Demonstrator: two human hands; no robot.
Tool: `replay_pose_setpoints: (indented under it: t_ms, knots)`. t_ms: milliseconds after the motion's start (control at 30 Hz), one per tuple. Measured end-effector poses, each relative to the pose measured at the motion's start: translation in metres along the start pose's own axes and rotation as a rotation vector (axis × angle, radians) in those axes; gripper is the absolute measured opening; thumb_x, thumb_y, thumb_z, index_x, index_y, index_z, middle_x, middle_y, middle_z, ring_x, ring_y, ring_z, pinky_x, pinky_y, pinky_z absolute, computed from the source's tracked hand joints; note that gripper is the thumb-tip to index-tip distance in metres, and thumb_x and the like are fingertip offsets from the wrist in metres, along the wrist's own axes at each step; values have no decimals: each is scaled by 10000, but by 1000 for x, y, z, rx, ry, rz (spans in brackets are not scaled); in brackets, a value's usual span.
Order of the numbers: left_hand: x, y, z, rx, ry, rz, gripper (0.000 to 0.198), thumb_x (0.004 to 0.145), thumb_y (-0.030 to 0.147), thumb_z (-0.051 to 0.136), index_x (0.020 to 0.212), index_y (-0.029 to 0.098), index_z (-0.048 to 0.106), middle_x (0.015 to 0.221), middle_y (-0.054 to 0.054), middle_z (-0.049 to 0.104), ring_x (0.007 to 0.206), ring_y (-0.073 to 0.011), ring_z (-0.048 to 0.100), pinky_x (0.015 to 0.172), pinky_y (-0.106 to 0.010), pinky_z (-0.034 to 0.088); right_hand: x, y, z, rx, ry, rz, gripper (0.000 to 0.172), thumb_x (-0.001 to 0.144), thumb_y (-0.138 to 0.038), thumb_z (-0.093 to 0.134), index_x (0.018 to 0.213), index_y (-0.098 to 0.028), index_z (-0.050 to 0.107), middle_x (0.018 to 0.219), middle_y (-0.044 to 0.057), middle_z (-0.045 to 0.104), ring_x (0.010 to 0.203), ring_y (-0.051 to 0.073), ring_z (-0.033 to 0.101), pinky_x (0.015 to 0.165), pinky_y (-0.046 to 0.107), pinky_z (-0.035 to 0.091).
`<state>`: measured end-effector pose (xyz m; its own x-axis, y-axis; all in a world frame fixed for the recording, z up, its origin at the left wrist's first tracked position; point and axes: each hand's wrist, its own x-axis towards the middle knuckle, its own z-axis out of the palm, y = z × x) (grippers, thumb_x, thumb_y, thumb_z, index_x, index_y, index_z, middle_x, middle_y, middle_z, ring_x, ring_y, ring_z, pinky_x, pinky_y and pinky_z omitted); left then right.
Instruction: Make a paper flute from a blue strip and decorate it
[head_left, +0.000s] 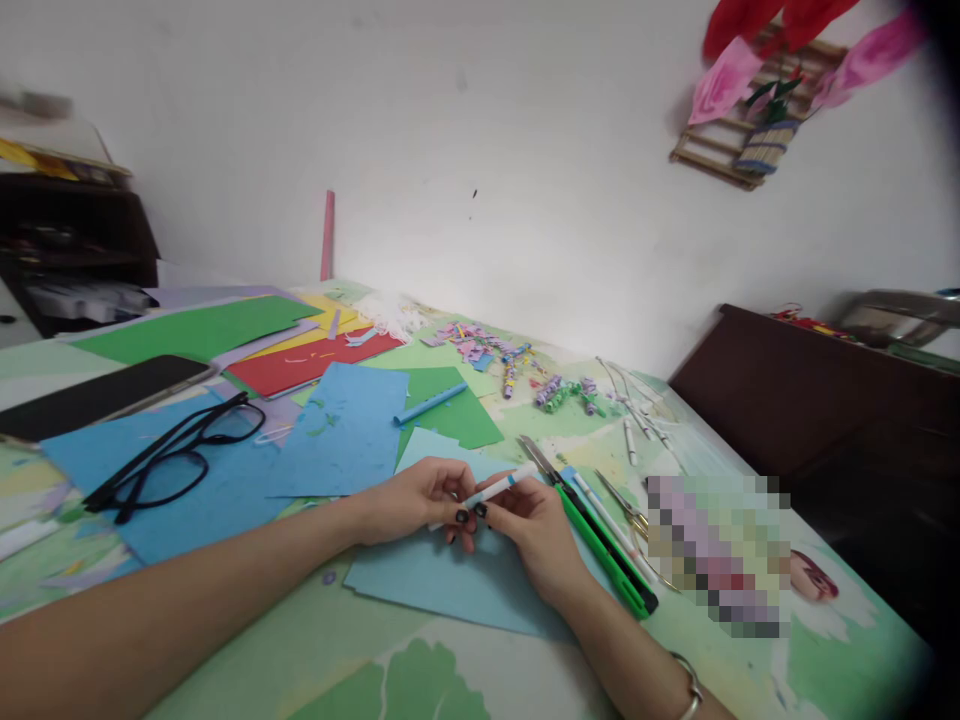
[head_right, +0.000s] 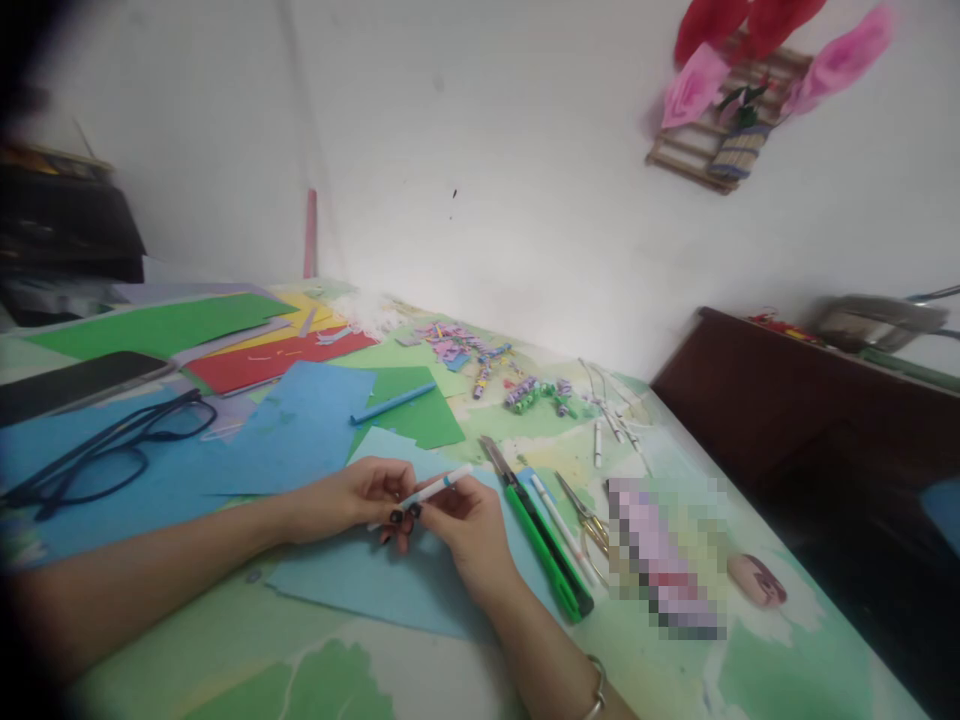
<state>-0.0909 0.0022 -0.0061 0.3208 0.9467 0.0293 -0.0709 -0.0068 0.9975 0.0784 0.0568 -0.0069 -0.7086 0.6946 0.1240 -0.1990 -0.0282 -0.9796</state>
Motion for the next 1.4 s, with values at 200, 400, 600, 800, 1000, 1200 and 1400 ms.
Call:
replay_pose_setpoints:
  t_ms: [200, 400, 600, 800, 1000, 1200, 1400]
  knots:
    - [1, -6, 9, 78, 108, 20, 226, 769, 273, 629, 782, 172, 427, 622, 24, 600, 546, -121, 633, 452, -195, 423, 1, 4, -1, -23, 88, 29, 205, 657, -257, 753, 791, -162, 631, 677, -3, 663, 599, 135, 613, 639, 270, 492]
    - [1, -7, 11, 122, 161, 19, 253, 761, 302, 645, 780, 173, 428, 562, 29, 588, 504, -124, 618, 465, -218, 454, 2, 9, -3, -36, 123, 33, 244, 641, -260, 763, 816, -154, 631, 725, 9, 663, 653, 137, 599, 672, 279, 478]
    - [2, -10, 9, 100, 151, 36, 309, 751, 360, 668, 764, 175, 421, 589, 24, 585, 504, -127, 624, 464, -226, 471, 1, 8, -3, -52, 127, 38, 249, 646, -278, 764, 818, -155, 630, 709, -1, 652, 646, 133, 591, 674, 275, 466]
    - [0, -8, 12, 198, 165, 51, 227, 785, 297, 597, 745, 183, 405, 547, 41, 553, 484, -113, 592, 468, -222, 466, 1, 2, 0, -35, 102, 52, 245, 644, -298, 765, 778, -153, 622, 670, -7, 642, 628, 129, 585, 653, 264, 458]
    - [-3, -1, 13, 362, 249, 75, 185, 766, 196, 583, 707, 195, 408, 442, 114, 404, 335, -43, 377, 356, -160, 261, 2, 2, 0, -58, 148, 72, 273, 563, -291, 814, 740, -156, 655, 687, -6, 655, 660, 127, 582, 654, 239, 440]
    - [-3, -3, 11, 381, 215, 78, 230, 779, 306, 614, 742, 197, 415, 504, 91, 456, 384, -71, 452, 386, -176, 334, 2, 2, 0, -48, 126, 84, 256, 586, -300, 804, 738, -153, 659, 668, -4, 659, 644, 127, 583, 643, 238, 440]
    - [-2, -5, 9, 368, 189, 69, 295, 801, 426, 596, 743, 194, 423, 533, 80, 464, 377, -70, 442, 369, -180, 328, 2, 3, -1, -50, 126, 94, 250, 586, -284, 806, 727, -144, 655, 660, -9, 649, 623, 114, 568, 615, 224, 419]
